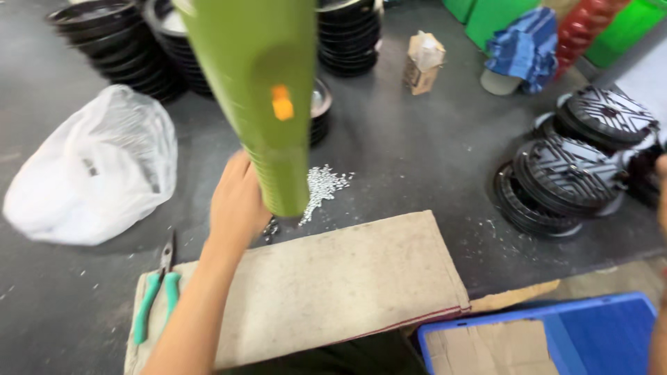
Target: The person uses a green pneumatic screwdriver to fasten screws into black circular plastic parts, then places white circular inserts into the parts and secures them with additional screws. The person repeats this sequence for multiple units, stacking completed parts on the table.
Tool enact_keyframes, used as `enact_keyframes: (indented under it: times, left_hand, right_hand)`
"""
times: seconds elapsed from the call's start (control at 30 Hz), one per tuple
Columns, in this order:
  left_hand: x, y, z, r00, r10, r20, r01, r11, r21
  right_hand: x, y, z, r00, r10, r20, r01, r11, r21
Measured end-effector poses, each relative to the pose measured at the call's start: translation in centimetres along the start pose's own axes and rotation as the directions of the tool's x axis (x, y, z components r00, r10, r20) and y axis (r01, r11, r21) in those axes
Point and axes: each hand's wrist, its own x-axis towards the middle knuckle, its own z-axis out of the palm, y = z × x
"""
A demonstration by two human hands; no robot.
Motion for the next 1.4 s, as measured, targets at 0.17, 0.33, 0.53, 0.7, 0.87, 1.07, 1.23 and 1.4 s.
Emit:
enact_keyframes:
  times: [0.17, 0.33, 0.53, 0.7, 0.87, 1.07, 1.23, 1.4]
  left_hand:
    - [9.0, -3.1, 2.4, 0.976, 0.171, 0.136, -0.178, 0.983, 0.045]
    - [12.9, -4.7, 4.1, 0.945, 0.185, 0.271, -0.218, 0.971, 0.099]
    - [13.6, -5.2, 4.8, 0.920, 0.086, 0.381, -0.179, 0.960, 0.216]
    - [13.7, -4.9, 3.2, 0.918, 0.391, 0.074, -0.393, 0.861, 0.322]
    - [10.6, -4.3, -2.6, 0.975, -0.103, -0.198, 0.040, 0.954, -0.296]
    - [-8.0, -1.1, -5.7, 0.633, -0.768, 0.101, 0.302, 0.125, -0.945]
    - [-14.8, 1.9, -1.1, 0.507, -0.816, 0.276, 0.701, 0.204, -0.683]
    - [-16.3, 2.8, -1.4, 0.795, -0.603, -0.061, 0.576, 0.783, -0.236]
  right_hand:
    - [-3.1, -10.4, 0.7, 0.992, 0.087, -0.091, -0.030, 0.868, 0.496]
    - [-4.3, -18.3, 1.4, 0.991, 0.116, -0.061, -0.032, 0.666, 0.745]
    - [-0.5, -26.3, 1.2, 0.997, 0.037, -0.068, 0.043, 0.469, 0.882]
    - [3.4, -33.8, -0.8, 0.970, -0.244, 0.019, -0.013, 0.027, 1.000]
    - [8.0, -37.3, -2.7, 0.912, -0.405, 0.063, -0.132, -0.146, 0.980]
    - [11.0, -40.1, -1.0, 0.898, -0.429, 0.096, -0.148, -0.089, 0.985]
    - [8.9, -42.0, 2.4, 0.948, -0.273, 0.162, -0.193, -0.090, 0.977]
    - [4.1, -42.6, 5.7, 0.955, -0.242, 0.172, -0.207, -0.125, 0.970]
